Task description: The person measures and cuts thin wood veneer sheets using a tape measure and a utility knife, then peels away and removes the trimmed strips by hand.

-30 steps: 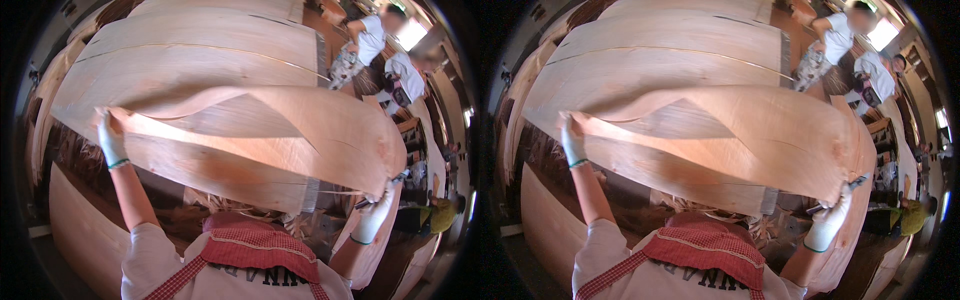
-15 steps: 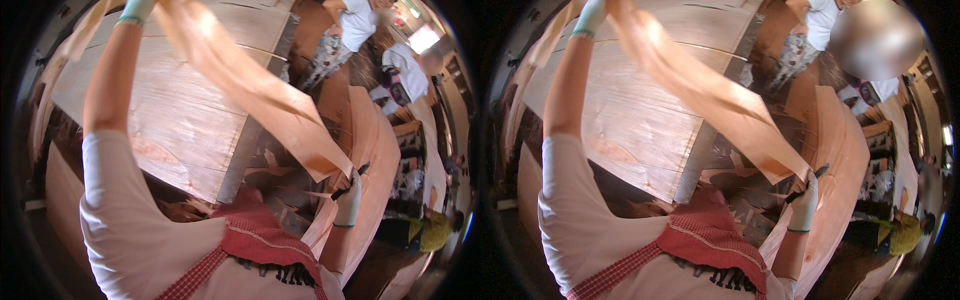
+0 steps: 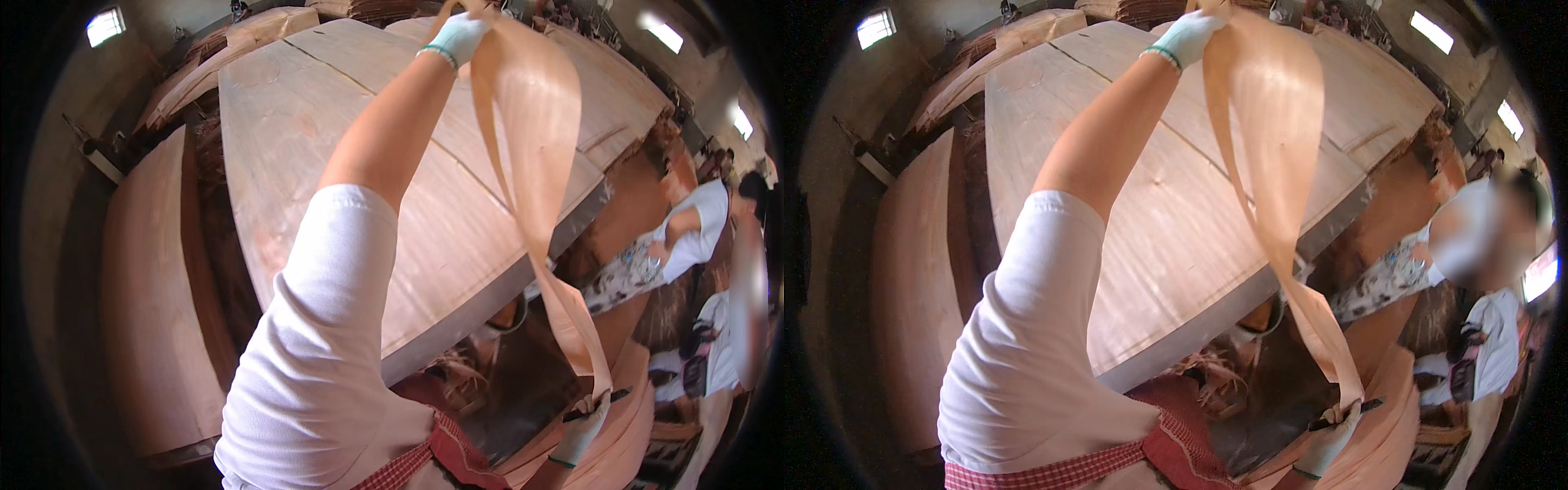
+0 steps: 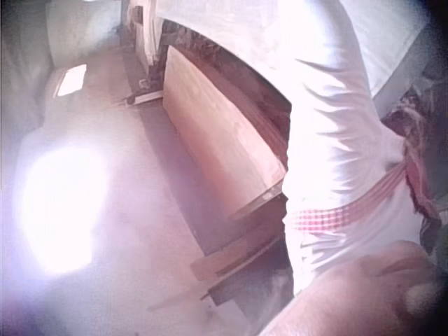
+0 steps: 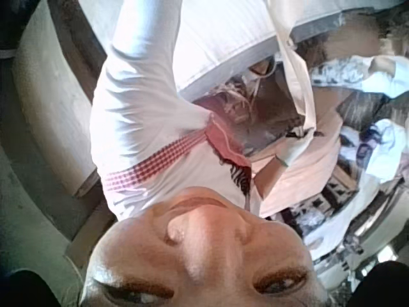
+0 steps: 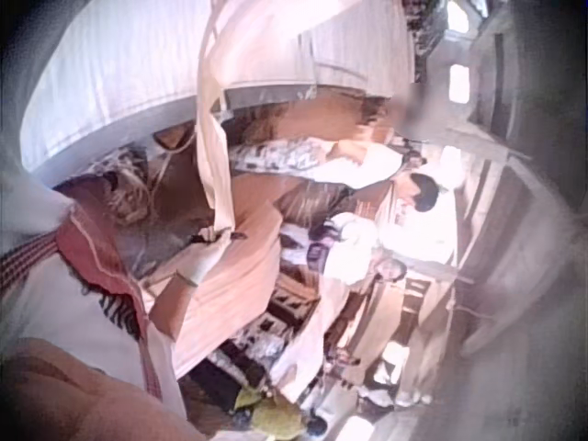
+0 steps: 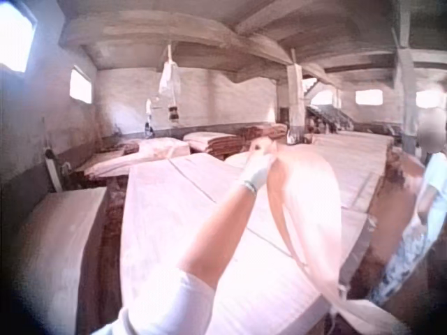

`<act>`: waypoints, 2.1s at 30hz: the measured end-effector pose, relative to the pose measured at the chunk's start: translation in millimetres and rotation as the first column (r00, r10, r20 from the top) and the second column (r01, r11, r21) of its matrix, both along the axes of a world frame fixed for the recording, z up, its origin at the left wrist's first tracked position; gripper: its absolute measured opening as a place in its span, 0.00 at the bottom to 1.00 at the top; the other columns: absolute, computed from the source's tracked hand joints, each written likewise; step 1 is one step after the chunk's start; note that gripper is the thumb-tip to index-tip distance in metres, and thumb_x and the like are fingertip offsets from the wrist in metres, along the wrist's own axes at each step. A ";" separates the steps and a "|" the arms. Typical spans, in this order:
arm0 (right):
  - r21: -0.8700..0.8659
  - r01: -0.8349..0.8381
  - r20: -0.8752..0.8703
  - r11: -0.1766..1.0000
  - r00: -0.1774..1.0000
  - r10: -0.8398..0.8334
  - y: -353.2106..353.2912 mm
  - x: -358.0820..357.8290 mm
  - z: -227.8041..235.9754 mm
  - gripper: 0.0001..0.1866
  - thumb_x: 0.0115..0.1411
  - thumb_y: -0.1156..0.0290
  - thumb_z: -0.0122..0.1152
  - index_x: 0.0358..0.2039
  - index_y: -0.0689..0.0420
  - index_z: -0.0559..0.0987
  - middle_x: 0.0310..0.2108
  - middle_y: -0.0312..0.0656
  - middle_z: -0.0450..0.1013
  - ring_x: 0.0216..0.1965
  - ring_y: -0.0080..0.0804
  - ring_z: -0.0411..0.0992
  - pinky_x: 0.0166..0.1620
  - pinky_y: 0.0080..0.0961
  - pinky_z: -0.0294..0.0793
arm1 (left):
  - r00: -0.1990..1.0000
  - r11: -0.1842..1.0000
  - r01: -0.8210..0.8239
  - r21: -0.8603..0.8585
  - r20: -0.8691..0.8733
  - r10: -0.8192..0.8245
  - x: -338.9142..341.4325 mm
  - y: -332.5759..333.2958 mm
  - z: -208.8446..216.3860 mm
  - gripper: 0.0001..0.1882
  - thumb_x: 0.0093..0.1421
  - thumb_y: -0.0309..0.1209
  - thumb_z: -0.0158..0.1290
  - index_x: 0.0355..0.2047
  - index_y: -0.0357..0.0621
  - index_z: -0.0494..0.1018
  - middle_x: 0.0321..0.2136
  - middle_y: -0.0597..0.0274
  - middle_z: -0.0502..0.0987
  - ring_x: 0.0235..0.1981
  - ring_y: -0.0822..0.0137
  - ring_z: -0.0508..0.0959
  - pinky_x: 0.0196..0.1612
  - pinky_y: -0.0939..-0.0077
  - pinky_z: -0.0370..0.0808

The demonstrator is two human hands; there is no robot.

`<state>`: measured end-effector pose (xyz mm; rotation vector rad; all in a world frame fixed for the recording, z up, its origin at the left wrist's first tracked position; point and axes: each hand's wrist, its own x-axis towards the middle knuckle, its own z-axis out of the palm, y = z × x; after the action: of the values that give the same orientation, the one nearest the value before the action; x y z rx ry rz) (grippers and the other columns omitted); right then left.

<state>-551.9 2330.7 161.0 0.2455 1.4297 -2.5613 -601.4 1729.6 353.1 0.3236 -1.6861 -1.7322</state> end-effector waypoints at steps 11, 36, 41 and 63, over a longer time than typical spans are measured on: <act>0.167 -0.399 -0.061 0.902 0.909 0.413 -211.2 -224.5 4.4 0.07 0.65 0.66 0.57 0.40 0.50 0.70 0.26 0.26 0.63 0.22 0.14 0.58 0.24 0.17 0.57 | 0.955 0.943 -0.265 0.199 0.188 0.229 34.1 -278.9 -119.6 0.23 0.68 0.52 0.43 0.54 0.50 0.69 0.45 0.73 0.69 0.46 0.73 0.66 0.54 0.69 0.65; 0.978 -0.207 0.112 0.029 0.637 0.763 -236.6 -299.8 -344.0 0.13 0.55 0.65 0.60 0.41 0.52 0.75 0.36 0.49 0.72 0.37 0.50 0.74 0.36 0.44 0.74 | 0.271 0.981 0.174 0.083 0.954 -0.129 -113.2 -38.7 -208.8 0.30 0.68 0.52 0.42 0.31 0.33 0.76 0.23 0.53 0.79 0.16 0.65 0.78 0.19 0.74 0.77; 0.763 -0.642 0.165 0.078 0.311 0.936 -159.7 -332.2 -212.5 0.19 0.57 0.56 0.63 0.35 0.61 0.75 0.30 0.56 0.75 0.33 0.52 0.75 0.37 0.43 0.71 | 0.447 0.679 0.724 0.121 0.668 -0.595 -157.4 103.5 -291.7 0.28 0.61 0.32 0.55 0.60 0.37 0.63 0.55 0.52 0.70 0.56 0.62 0.70 0.58 0.68 0.69; 0.964 -0.235 -0.069 0.126 0.235 0.969 19.8 -403.2 -14.6 0.13 0.58 0.64 0.58 0.42 0.53 0.72 0.36 0.46 0.73 0.40 0.49 0.73 0.40 0.42 0.72 | 0.149 0.358 0.929 0.090 0.796 -0.586 -282.2 405.6 -166.7 0.14 0.66 0.36 0.50 0.42 0.37 0.75 0.28 0.58 0.78 0.31 0.70 0.75 0.37 0.73 0.72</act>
<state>-955.1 2350.5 146.3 -1.2979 2.1478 -0.8585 -883.6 2135.2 186.4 -0.2557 -3.2855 -1.8997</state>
